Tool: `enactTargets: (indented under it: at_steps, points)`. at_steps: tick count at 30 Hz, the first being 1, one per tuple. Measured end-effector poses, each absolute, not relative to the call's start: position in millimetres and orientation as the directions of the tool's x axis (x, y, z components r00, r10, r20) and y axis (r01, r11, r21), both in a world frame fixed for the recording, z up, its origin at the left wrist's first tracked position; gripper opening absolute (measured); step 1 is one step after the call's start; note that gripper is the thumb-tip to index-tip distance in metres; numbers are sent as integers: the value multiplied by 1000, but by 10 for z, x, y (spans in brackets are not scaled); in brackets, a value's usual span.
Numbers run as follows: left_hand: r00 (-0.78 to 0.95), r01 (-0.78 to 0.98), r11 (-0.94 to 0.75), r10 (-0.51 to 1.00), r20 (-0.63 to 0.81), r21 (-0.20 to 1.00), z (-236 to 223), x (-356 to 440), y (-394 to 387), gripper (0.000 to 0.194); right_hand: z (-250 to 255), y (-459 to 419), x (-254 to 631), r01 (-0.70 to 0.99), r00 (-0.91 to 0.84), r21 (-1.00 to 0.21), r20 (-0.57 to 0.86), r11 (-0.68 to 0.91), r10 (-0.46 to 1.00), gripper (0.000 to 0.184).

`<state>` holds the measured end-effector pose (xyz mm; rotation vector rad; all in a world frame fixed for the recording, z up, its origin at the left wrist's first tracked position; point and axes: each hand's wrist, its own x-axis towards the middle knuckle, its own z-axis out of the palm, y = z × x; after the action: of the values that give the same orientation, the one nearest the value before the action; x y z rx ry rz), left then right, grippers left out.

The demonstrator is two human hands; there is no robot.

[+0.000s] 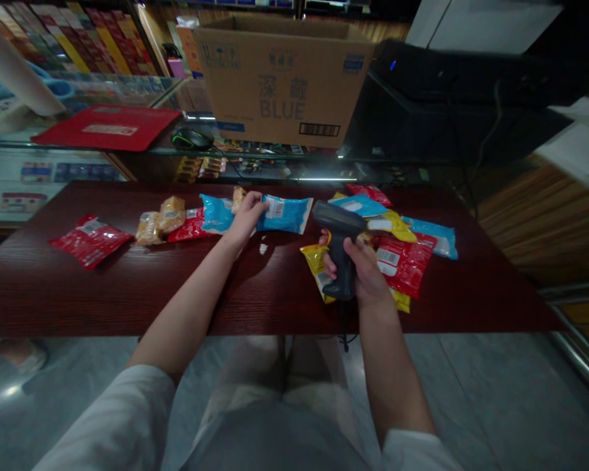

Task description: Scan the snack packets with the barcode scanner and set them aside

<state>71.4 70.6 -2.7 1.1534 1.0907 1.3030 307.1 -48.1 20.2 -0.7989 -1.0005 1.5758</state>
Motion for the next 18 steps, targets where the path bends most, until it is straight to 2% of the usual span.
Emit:
enactTargets:
  at_steps: [7, 12, 18]
  points:
    - [-37, 77, -133, 990, 136, 988, -82, 701, 794, 15, 218, -490, 3008, -244, -246, -943, -167, -228, 955, 47]
    - [-9, 158, -179, 983, 183, 971, -74, 701, 784, 14, 210, -479, 2968, -289, -221, -940, -120, -183, 968, 47]
    - [-49, 132, -124, 990, 132, 983, -72, 726, 730, 12, 227, -484, 2955, -328, -238, -932, -75, -153, 968, 47]
